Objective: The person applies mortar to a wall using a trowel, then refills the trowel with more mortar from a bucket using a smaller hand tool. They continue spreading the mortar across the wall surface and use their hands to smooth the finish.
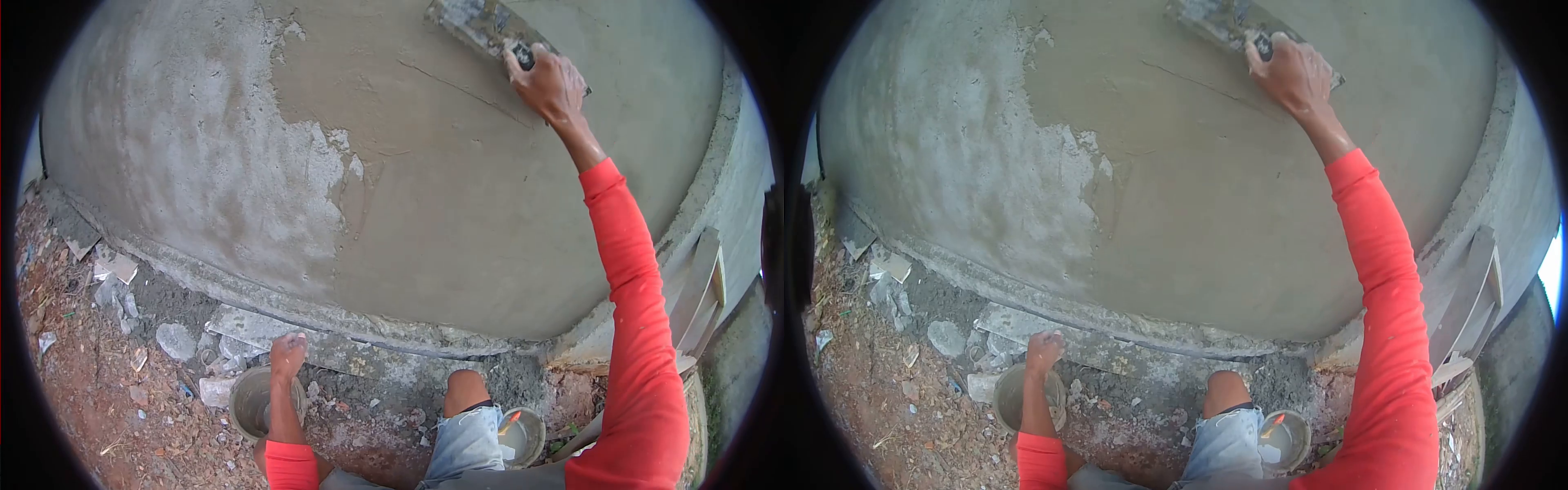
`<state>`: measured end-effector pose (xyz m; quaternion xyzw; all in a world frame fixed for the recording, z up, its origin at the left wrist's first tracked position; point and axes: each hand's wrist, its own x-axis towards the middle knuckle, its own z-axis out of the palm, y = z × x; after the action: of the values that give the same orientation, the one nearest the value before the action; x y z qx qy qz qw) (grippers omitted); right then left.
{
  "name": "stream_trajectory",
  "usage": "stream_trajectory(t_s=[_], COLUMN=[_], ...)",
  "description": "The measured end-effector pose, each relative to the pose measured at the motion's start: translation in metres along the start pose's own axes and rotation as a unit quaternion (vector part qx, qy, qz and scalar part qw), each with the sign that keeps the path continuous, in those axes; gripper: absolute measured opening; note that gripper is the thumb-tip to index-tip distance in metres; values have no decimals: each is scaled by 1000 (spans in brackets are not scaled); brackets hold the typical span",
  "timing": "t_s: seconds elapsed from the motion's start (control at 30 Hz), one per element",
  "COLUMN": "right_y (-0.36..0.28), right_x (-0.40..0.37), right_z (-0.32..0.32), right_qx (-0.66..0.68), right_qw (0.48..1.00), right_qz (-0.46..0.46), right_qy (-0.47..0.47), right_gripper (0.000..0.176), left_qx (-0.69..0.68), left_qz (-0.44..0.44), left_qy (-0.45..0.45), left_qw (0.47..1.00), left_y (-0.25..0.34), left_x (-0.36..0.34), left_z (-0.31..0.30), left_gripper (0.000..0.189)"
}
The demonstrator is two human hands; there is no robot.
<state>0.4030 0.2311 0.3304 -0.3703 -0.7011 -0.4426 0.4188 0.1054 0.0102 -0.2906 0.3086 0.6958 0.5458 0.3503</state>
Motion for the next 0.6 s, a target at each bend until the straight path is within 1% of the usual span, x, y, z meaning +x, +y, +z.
stream_trajectory(t_s=[0.03, 0.07, 0.13, 0.2, 0.23, 0.3, 0.33, 0.4, 0.43, 0.47, 0.5, 0.53, 0.6], right_y=[-5, -18, -25, -48, -56, -52, -45, -17, 1, 26, 43, 60, 148], right_x=[-39, -71, -117, -96, -75, -9, 24, 82, 102, 113, 112, 109, 109], right_z=[9, 11, 50, 53, 52, 46, 39, 12, -5, -22, -41, -55, -27], right_qx=[-7, -18, 20, 33, 39, 42, 22, -4, 34, 30, 21, 12, -96], right_qw=[996, 988, 975, 982, 985, 993, 995, 999, 997, 994, 988, 979, 973], right_qz=[-87, -122, -192, -158, -143, -107, -85, -19, 46, 70, 128, 185, 189], right_qy=[-3, -94, -109, -96, -86, 11, 39, 35, 61, 80, 80, 83, 92], right_gripper=[49, 47, 45, 44, 44, 44, 44, 51, 44, 46, 47, 48, 54], left_qx=[-17, -30, -38, -33, -25, 4, 8, 11, 18, 24, 29, 4, -44], left_qz=[5, 7, -7, -30, -22, -18, -23, -26, -15, -6, 2, 0, -1], left_qy=[-1, -4, -10, -6, -3, -11, -14, -13, -8, -5, -2, 5, 14], left_qw=[1000, 1000, 999, 999, 999, 1000, 1000, 1000, 1000, 1000, 1000, 1000, 999], left_y=[0, -6, -16, -18, -20, -32, -33, -27, -23, -21, -19, -13, 2], left_x=[5, 9, 9, 12, 19, 23, 21, 21, 21, 21, 18, 12, 3], left_z=[3, 5, 6, 5, 6, 7, 8, 6, 5, 3, 1, 0, 2], left_gripper=[31, 31, 31, 31, 32, 33, 33, 33, 32, 32, 31, 31, 31])
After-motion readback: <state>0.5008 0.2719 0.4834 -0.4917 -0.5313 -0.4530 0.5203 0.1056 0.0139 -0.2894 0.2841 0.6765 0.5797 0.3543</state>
